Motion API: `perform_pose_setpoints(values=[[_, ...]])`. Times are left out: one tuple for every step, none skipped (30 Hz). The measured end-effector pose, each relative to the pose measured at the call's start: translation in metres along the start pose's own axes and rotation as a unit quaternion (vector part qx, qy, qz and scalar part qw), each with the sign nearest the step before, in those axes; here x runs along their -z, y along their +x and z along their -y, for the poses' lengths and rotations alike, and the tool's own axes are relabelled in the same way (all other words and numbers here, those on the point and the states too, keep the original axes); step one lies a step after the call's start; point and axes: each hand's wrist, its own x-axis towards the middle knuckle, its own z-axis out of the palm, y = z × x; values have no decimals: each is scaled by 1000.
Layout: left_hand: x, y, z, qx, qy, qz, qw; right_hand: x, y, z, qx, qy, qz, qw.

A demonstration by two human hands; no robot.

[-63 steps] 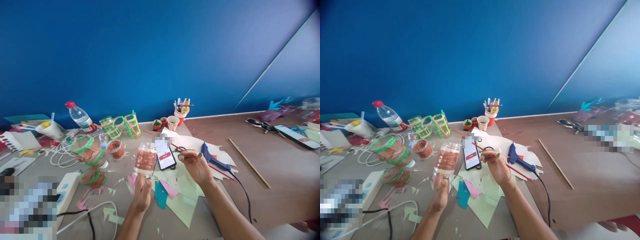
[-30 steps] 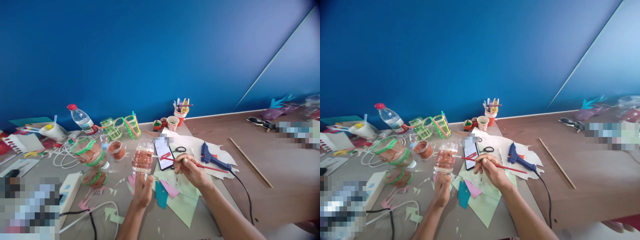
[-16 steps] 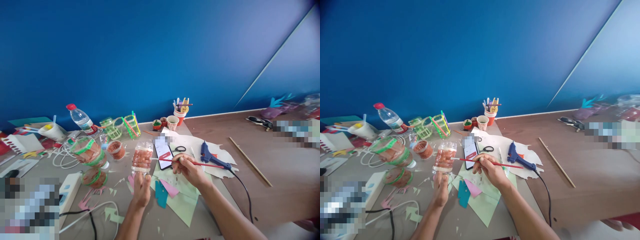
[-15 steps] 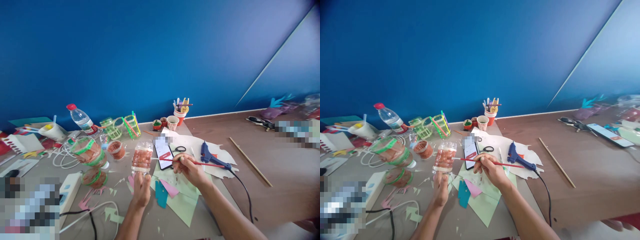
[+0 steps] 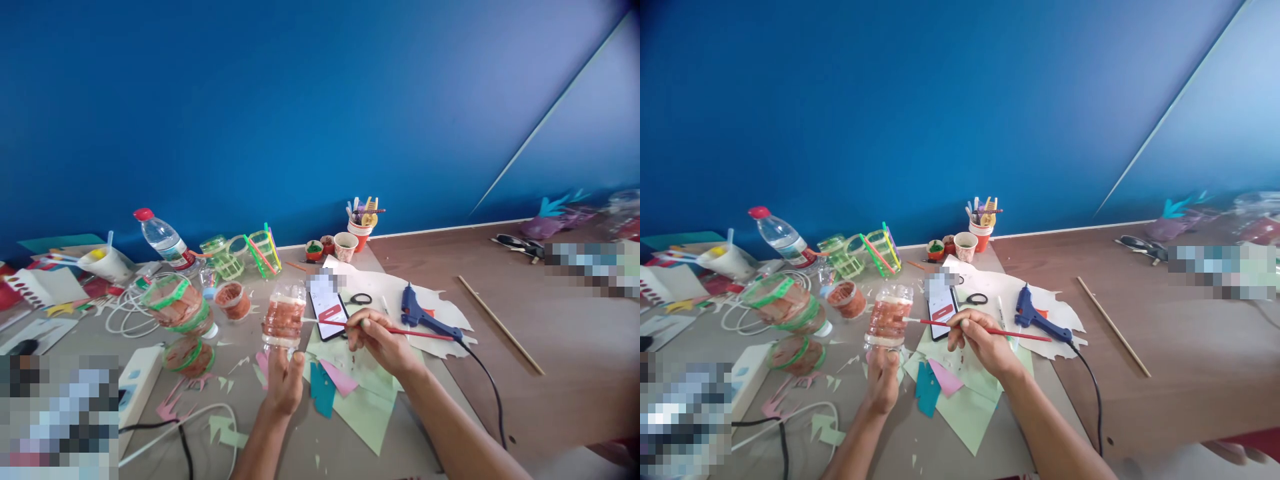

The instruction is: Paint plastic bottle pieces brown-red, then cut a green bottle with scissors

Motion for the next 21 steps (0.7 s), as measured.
perform_pose_setpoints(values=[[0,0,1,-4,11,-5,1000,0,-1,0,0,3,5,1000],[1,0,1,-8,20,-9,1000,1,-1,-1,3,7,9,1000],[1,0,2,-13,27,-13,999,1,-2,-2,5,11,11,1000],[1,0,2,-17,31,-15,999,2,-3,-2,7,14,12,1000],[2,0,3,-20,32,-16,999,2,-3,-3,8,17,12,1000],[2,0,3,-21,30,-17,999,3,-3,-3,9,20,10,1000],[2,0,3,-23,27,-17,999,3,-3,-3,12,24,5,1000],[2,0,3,-24,23,-19,999,3,-2,-2,19,27,-1,999],[2,1,2,-25,19,-22,999,4,-2,-1,31,31,-10,999],[2,1,2,-25,17,-26,999,4,-1,1,45,33,-20,998],[2,2,1,-26,16,-31,999,4,1,3,59,34,-29,997],[2,2,1,-26,16,-36,999,5,2,6,72,34,-39,996],[2,2,1,-25,16,-40,999,5,3,8,83,35,-47,995],[2,3,0,-24,18,-43,999,5,3,10,91,35,-55,994],[2,2,0,-22,20,-43,999,6,4,12,97,37,-61,993],[2,2,1,-20,22,-41,999,6,4,12,101,40,-64,992],[1,2,1,-20,24,-36,999,6,4,12,103,42,-64,992],[0,1,1,-24,25,-29,999,6,3,11,103,43,-63,992],[0,1,1,-30,28,-22,999,6,3,10,100,42,-59,992],[-1,0,1,-37,34,-14,999,5,2,8,93,39,-52,994],[-2,0,1,-45,43,-6,998,5,1,6,81,33,-44,995]])
